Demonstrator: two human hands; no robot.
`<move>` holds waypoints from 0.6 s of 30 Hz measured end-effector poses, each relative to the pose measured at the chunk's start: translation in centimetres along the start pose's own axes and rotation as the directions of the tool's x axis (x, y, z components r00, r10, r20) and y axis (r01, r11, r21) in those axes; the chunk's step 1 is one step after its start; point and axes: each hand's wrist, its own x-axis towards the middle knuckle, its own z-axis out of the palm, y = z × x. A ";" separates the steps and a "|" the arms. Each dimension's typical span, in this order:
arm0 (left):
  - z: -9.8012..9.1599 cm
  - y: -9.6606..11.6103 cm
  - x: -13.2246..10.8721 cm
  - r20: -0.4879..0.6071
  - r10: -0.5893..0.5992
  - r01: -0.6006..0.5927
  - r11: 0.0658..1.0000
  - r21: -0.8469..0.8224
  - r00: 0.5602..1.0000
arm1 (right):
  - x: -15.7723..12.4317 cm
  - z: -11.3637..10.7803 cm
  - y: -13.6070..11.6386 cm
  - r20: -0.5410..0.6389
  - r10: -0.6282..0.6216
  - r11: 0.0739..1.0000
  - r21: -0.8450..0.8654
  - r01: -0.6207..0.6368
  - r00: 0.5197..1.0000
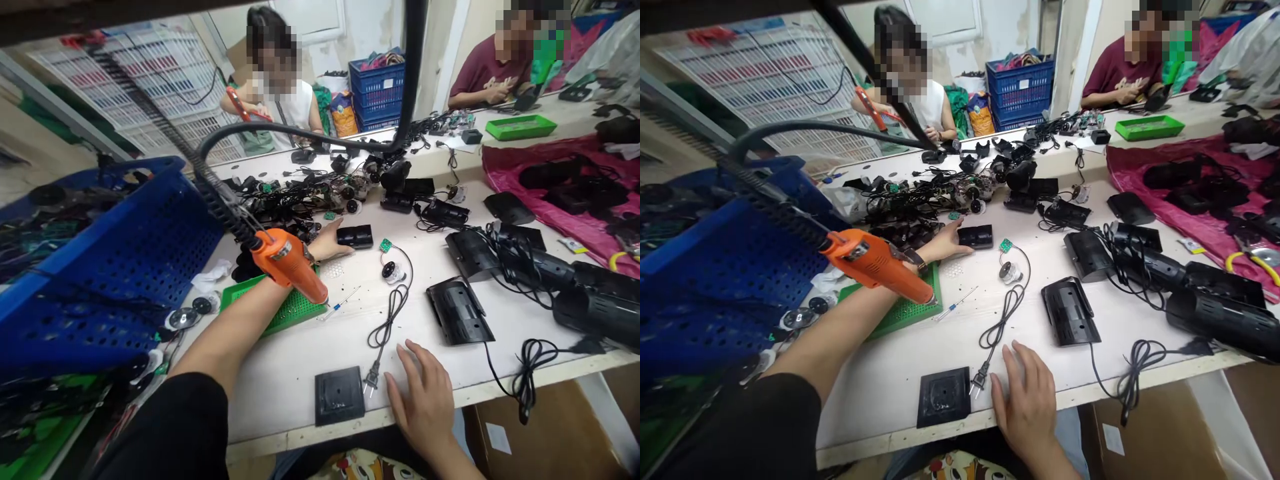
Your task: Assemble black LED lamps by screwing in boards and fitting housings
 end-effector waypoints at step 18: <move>-5.0 1.4 -3.4 -0.044 0.174 -0.175 0.984 -0.020 0.984 | -0.1 0.4 0.2 -0.012 -0.019 0.999 -0.029 0.019 1.000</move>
